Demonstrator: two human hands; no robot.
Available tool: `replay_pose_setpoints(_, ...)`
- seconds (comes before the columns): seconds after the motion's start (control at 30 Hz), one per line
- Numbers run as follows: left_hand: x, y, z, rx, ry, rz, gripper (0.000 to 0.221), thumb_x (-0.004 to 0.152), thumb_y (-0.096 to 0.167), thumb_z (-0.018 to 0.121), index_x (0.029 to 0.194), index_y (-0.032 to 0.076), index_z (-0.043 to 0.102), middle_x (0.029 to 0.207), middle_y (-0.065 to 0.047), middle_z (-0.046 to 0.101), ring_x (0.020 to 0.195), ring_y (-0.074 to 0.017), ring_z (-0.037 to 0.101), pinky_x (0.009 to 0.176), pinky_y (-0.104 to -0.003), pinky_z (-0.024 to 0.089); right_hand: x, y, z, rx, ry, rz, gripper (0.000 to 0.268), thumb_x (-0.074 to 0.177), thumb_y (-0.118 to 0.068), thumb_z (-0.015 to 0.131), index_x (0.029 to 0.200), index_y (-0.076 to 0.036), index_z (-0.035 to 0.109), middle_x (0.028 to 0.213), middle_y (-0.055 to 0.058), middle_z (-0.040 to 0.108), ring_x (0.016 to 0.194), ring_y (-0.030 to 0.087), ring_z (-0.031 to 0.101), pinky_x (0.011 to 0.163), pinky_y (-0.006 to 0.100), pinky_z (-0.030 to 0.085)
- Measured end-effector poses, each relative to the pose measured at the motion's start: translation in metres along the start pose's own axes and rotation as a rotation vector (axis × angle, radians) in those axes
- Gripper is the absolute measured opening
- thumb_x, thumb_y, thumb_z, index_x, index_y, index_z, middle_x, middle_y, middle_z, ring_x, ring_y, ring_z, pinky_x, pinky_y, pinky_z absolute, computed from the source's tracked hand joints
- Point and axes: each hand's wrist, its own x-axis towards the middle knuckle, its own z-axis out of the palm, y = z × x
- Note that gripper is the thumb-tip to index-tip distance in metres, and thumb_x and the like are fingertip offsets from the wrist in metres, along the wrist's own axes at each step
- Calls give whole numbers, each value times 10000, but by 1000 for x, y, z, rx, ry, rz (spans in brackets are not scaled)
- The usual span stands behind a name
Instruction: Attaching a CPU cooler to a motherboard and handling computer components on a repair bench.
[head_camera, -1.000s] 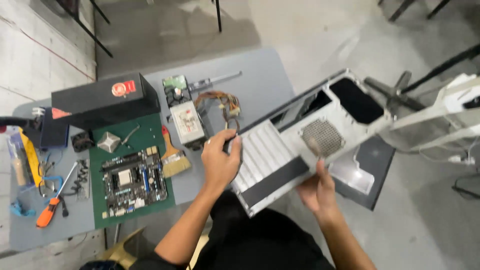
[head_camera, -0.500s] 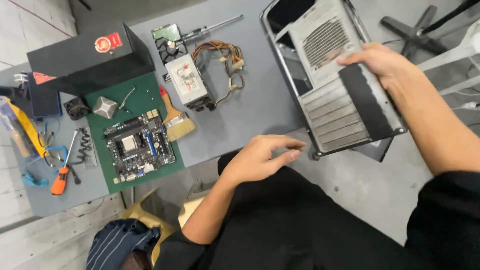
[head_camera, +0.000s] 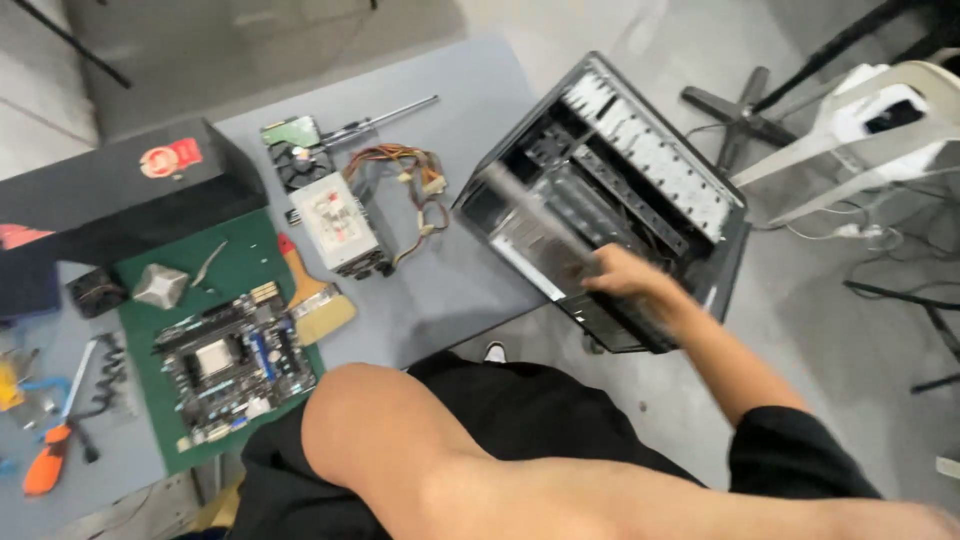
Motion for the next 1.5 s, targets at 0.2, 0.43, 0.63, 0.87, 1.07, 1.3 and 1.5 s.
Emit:
replay_pose_setpoints(0.2, 8, -21, -67, -19, 40, 136, 787, 658, 544, 587, 1198, -25, 640, 1104, -159, 683, 1054, -397, 749, 1019, -541, 650, -1, 53, 97, -383, -131, 152, 353, 763, -142, 719, 1092, -18, 749, 1088, 243, 738, 1092, 423, 706, 933, 487, 574)
replay_pose_setpoints(0.43, 7, -8, -39, 8, 203, 70, 1080, 492, 707, 579, 1210, -99, 603, 1095, -215, 669, 1060, -450, 747, 1004, -568, 681, -24, 20, 73, -565, -429, 176, 336, 790, -121, 687, 1090, 5, 770, 1089, 280, 746, 1100, 456, 704, 966, 527, 555)
replay_pose_setpoints(0.63, -4, -6, -48, 60, 344, 101, 1374, 327, 871, 576, 1222, -172, 564, 1085, -269, 653, 1066, -503, 744, 988, -595, 712, -12, -7, 40, -638, -497, 72, 275, 714, -131, 697, 952, -48, 807, 926, 258, 773, 991, 466, 722, 870, 537, 562)
replay_pose_setpoints(0.87, -50, 12, -104, 307, 637, 47, 1743, 122, 1077, 576, 1237, -260, 513, 1074, -336, 632, 1074, -567, 740, 967, -629, 751, 12, -172, 30, -150, -418, 250, 631, 868, -118, 621, 1495, -148, 563, 1305, 202, 662, 1180, 361, 634, 927, 468, 522)
replay_pose_setpoints(1.07, -210, -96, -194, 1045, 290, -372, 411, 1032, 177, 694, 1414, 207, 545, 1237, -2, 780, 1020, -151, 770, 1005, -404, 586, 70, -256, 127, -196, -366, -113, 501, 916, -160, 639, 1410, -79, 609, 1275, 86, 699, 859, 174, 616, 783, 330, 509)
replay_pose_setpoints(1.3, -419, -129, -269, 749, 476, -1305, 308, 925, 149, 582, 1159, 85, 771, 1110, -107, 770, 949, -306, 718, 804, -456, 550, 131, -313, 264, -483, -695, -148, 635, 935, -513, 588, 1450, -142, 590, 1484, 65, 606, 1381, 254, 548, 1111, 409, 412)
replay_pose_setpoints(1.5, -490, -113, -376, 861, 583, -1636, 299, 918, 76, 581, 1172, 86, 739, 1185, -132, 720, 1177, -304, 608, 1050, -525, 417, 167, -277, 330, -527, -765, 42, 525, 1010, -466, 487, 1440, -195, 613, 1407, 105, 652, 1249, 320, 634, 966, 455, 485)
